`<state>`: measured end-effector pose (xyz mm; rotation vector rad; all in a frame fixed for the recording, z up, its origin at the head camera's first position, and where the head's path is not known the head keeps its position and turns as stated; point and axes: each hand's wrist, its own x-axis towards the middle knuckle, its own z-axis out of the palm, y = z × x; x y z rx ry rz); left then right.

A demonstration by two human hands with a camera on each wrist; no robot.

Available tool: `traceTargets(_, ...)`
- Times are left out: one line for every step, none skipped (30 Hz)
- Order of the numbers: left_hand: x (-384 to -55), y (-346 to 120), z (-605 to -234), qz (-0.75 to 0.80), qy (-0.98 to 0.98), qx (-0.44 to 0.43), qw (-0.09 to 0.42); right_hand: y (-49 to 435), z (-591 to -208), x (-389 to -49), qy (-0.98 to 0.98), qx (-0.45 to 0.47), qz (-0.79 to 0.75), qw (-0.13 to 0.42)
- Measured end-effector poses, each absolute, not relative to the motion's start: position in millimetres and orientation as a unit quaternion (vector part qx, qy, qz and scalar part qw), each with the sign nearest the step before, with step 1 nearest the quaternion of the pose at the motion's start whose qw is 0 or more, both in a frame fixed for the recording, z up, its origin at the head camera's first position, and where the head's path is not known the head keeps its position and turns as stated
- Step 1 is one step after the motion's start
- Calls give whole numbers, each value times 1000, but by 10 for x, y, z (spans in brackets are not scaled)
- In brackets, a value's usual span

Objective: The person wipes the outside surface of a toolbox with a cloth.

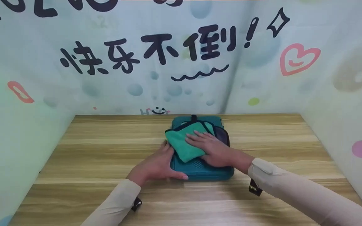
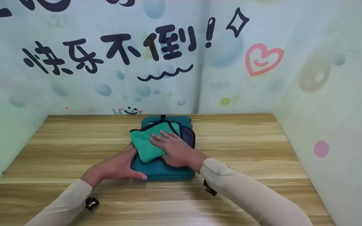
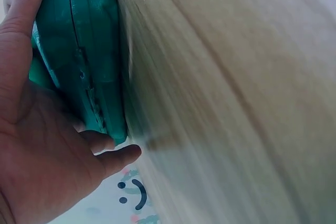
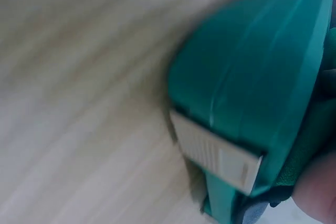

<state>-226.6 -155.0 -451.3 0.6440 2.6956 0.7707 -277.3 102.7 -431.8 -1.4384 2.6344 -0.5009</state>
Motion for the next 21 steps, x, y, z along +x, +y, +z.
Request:
traceTargets(-2266,-1553,-4513,262,930,221,131,1013,-4321,-2736,863,-477,-163,49)
traceTargets(-2267,-1557,-4514,258,931,222,130,999,-4320,-2698,860,-481,-162,49)
traceTargets(-2268,-1560,-4514,255,932,223,128,986,-4321,-2660,858,-485,-162,50)
traceTargets(-2267,-1562,-4510,252,932,226,126,974,-4323,-2623,855,-490,-162,49)
traceTargets(-2267,-1564,-4505,251,932,232,124,964,-4327,-2589,853,-494,-161,47)
traceTargets(-2269,-1563,-4501,250,930,240,119,957,-4332,-2556,851,-499,-161,45)
traceTargets(-2274,-1562,-4499,252,928,250,116,952,-4336,-2524,849,-502,-160,44)
traceTargets(-2280,-1559,-4498,253,925,262,111,950,-4342,-2492,846,-507,-162,41)
traceTargets(-2288,-1555,-4498,254,921,275,106,951,-4350,-2463,843,-512,-162,38)
traceTargets(-2292,-1561,-4496,253,919,285,101,947,-4356,-2439,839,-517,-164,38)
traceTargets(-2298,-1566,-4495,254,917,293,95,944,-4363,-2416,836,-522,-166,38)
traceTargets(-2302,-1573,-4494,251,916,301,88,943,-4367,-2392,832,-528,-169,38)
traceTargets(-2304,-1583,-4492,247,915,308,83,943,-4370,-2369,827,-534,-171,40)
traceTargets(-2302,-1592,-4489,243,915,311,79,944,-4372,-2347,824,-539,-171,43)
traceTargets(-2297,-1603,-4486,242,916,311,76,948,-4372,-2325,821,-543,-171,47)
traceTargets(-2290,-1612,-4481,243,917,307,76,954,-4371,-2307,818,-547,-170,51)
traceTargets(-2285,-1617,-4476,245,918,303,78,965,-4370,-2290,815,-552,-168,54)
traceTargets(-2276,-1621,-4472,249,918,297,82,980,-4368,-2276,811,-558,-167,57)
traceTargets(-2266,-1623,-4467,260,918,287,88,999,-4366,-2267,807,-564,-165,60)
traceTargets(-2255,-1626,-4460,275,917,274,94,1023,-4364,-2262,802,-571,-164,62)
traceTargets(-2244,-1627,-4450,289,915,265,96,1050,-4359,-2258,795,-580,-164,64)
